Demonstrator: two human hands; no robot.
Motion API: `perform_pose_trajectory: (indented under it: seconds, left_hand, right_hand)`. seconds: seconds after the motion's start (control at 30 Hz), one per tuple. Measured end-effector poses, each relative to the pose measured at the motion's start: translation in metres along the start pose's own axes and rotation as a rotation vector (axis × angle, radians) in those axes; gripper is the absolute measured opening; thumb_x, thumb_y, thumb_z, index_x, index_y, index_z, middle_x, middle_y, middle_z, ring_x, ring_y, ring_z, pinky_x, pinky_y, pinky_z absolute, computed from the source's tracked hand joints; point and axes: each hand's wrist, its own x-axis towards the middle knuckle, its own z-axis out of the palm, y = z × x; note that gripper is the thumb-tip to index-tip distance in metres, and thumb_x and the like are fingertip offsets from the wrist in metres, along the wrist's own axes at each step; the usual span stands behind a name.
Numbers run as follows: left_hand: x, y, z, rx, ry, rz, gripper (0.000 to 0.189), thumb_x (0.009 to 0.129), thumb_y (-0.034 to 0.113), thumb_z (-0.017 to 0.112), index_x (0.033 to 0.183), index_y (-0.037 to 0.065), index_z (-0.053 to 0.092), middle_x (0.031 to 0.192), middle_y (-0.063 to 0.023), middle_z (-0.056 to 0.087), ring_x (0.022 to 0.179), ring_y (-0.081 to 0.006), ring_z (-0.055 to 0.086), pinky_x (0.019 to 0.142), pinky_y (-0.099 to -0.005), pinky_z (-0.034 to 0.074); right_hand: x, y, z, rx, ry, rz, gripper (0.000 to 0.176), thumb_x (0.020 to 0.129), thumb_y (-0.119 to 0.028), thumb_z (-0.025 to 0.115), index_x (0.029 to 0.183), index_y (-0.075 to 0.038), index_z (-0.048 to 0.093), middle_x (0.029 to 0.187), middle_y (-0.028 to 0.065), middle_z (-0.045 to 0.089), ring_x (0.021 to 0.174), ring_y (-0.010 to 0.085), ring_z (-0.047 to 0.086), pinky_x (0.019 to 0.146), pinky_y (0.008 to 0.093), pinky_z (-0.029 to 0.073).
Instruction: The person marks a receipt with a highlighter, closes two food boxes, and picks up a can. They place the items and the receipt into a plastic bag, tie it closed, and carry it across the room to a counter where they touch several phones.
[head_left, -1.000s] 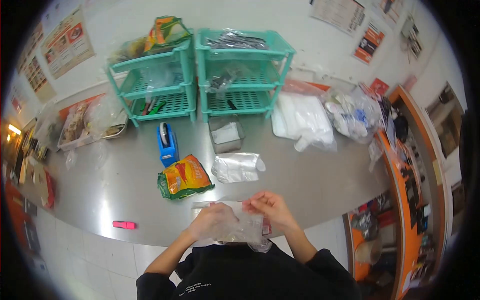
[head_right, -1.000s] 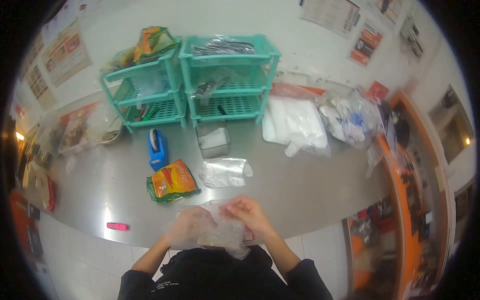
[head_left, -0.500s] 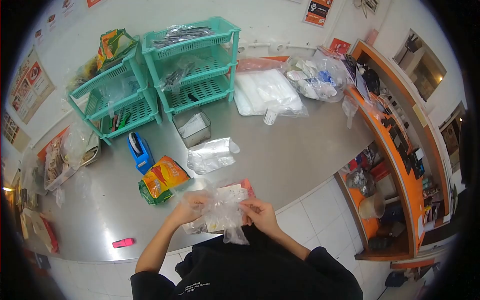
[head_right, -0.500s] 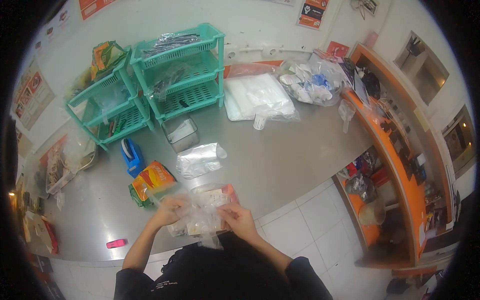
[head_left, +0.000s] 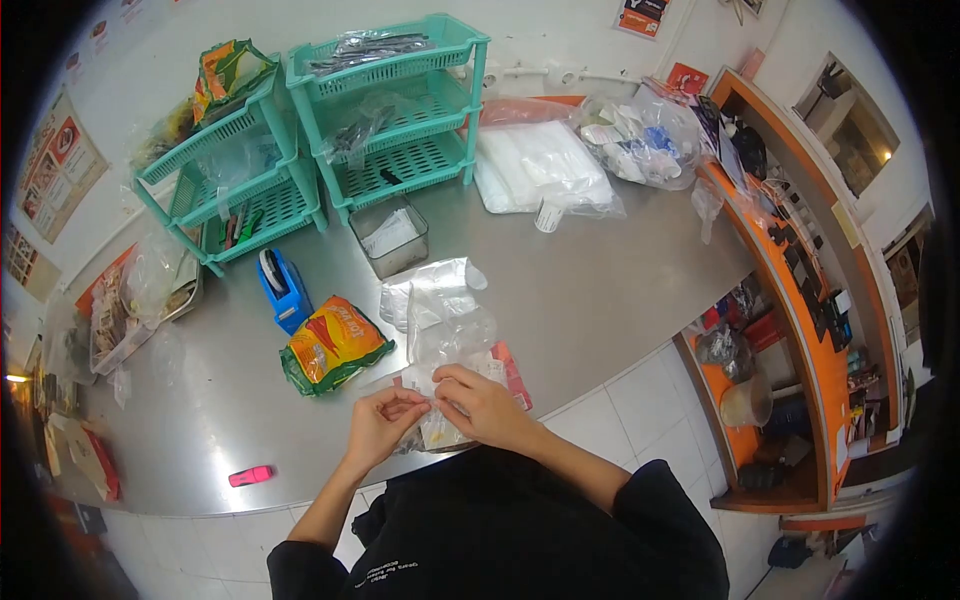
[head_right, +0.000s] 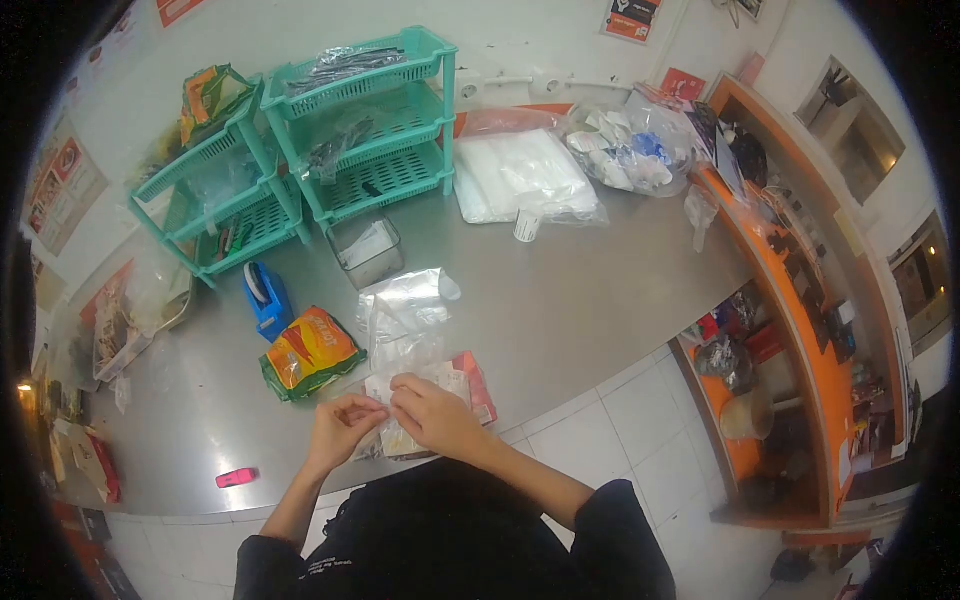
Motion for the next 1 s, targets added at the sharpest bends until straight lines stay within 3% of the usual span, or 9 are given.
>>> perform_pose_trajectory:
  seconds: [0.23, 0.43, 0.53, 0.57, 0.67, 0.7, 0.8, 0.9, 1.0]
  left_hand:
    - [0.004, -0.015, -0.005, -0.120, 0.006, 0.025, 0.012, 0.074, -0.003, 0.060, 0.085, -0.006, 0.057, 0.084, -0.0097, 0.060, 0.079, -0.0129, 0.059, 0.074, -0.0219, 0.047]
    - [0.007, -0.016, -0.008, -0.107, -0.096, -0.023, 0.012, 0.074, -0.001, 0.061, 0.084, -0.004, 0.056, 0.083, -0.0099, 0.060, 0.079, -0.0136, 0.059, 0.074, -0.0228, 0.048]
    - [0.016, -0.033, -0.017, -0.064, -0.191, -0.034, 0.014, 0.074, 0.004, 0.063, 0.085, 0.000, 0.056, 0.085, -0.0087, 0.061, 0.079, -0.0131, 0.059, 0.073, -0.0233, 0.048]
    - [0.015, -0.013, -0.018, 0.111, -0.197, -0.019, 0.016, 0.073, 0.008, 0.065, 0.085, 0.001, 0.057, 0.085, -0.0074, 0.061, 0.078, -0.0117, 0.059, 0.072, -0.0227, 0.048]
    - [0.012, -0.013, -0.016, -0.095, -0.236, -0.024, 0.012, 0.074, 0.007, 0.063, 0.082, 0.000, 0.059, 0.080, -0.0048, 0.061, 0.076, -0.0095, 0.058, 0.071, -0.0230, 0.047]
    - [0.007, -0.006, -0.013, 0.118, -0.188, 0.040, 0.012, 0.074, 0.008, 0.061, 0.082, -0.001, 0.059, 0.080, -0.0078, 0.062, 0.074, -0.0133, 0.059, 0.067, -0.0254, 0.047]
    - [-0.004, 0.012, 0.004, 0.693, 0.041, 0.200, 0.013, 0.073, 0.010, 0.056, 0.079, -0.001, 0.059, 0.073, -0.0105, 0.059, 0.068, -0.0217, 0.059, 0.064, -0.0306, 0.047]
    - [0.003, 0.002, 0.001, 1.348, -0.177, 0.484, 0.017, 0.071, 0.013, 0.053, 0.080, -0.001, 0.058, 0.072, -0.0136, 0.054, 0.069, -0.0299, 0.055, 0.064, -0.0359, 0.045]
    - [-0.010, 0.010, -0.002, 0.894, -0.089, 0.332, 0.016, 0.072, 0.013, 0.054, 0.081, 0.000, 0.057, 0.076, -0.0143, 0.050, 0.073, -0.0310, 0.054, 0.066, -0.0370, 0.044]
  right_hand:
    - [0.001, 0.006, -0.004, -0.018, -0.095, -0.104, 0.008, 0.074, -0.008, 0.055, 0.076, -0.002, 0.051, 0.100, 0.0096, 0.048, 0.081, 0.0241, 0.053, 0.066, 0.0322, 0.044]
    - [0.005, -0.001, -0.012, -0.110, -0.165, -0.095, 0.007, 0.074, -0.010, 0.057, 0.078, -0.006, 0.054, 0.099, 0.0070, 0.050, 0.085, 0.0224, 0.053, 0.077, 0.0316, 0.037]
    - [0.012, 0.000, -0.015, 0.035, -0.243, 0.029, 0.014, 0.074, -0.014, 0.060, 0.078, -0.001, 0.057, 0.097, 0.0121, 0.050, 0.086, 0.0255, 0.052, 0.072, 0.0318, 0.043]
    - [0.014, 0.006, -0.012, 0.069, -0.257, 0.060, 0.015, 0.073, -0.016, 0.061, 0.076, -0.001, 0.059, 0.096, 0.0115, 0.051, 0.084, 0.0245, 0.053, 0.071, 0.0306, 0.043]
    - [0.018, 0.004, -0.012, 0.114, -0.296, 0.277, 0.018, 0.068, -0.017, 0.066, 0.071, -0.001, 0.058, 0.091, 0.0092, 0.053, 0.080, 0.0235, 0.052, 0.068, 0.0301, 0.041]
    - [0.017, 0.001, -0.011, 0.081, -0.288, 0.354, 0.019, 0.066, -0.016, 0.067, 0.073, -0.002, 0.056, 0.089, 0.0090, 0.052, 0.079, 0.0241, 0.052, 0.068, 0.0306, 0.041]
    - [0.022, -0.021, 0.009, -0.094, -0.034, 0.158, 0.022, 0.060, -0.012, 0.066, 0.076, -0.005, 0.053, 0.080, 0.0044, 0.050, 0.065, 0.0203, 0.047, 0.074, 0.0322, 0.031]
    - [0.016, -0.016, 0.013, -0.100, -0.026, 0.170, 0.023, 0.058, -0.007, 0.060, 0.078, -0.007, 0.049, 0.078, 0.0052, 0.048, 0.066, 0.0213, 0.047, 0.075, 0.0324, 0.029]
    - [0.013, -0.011, 0.011, -0.126, -0.055, 0.129, 0.023, 0.060, -0.007, 0.059, 0.081, -0.007, 0.050, 0.081, 0.0057, 0.049, 0.066, 0.0215, 0.046, 0.071, 0.0309, 0.033]
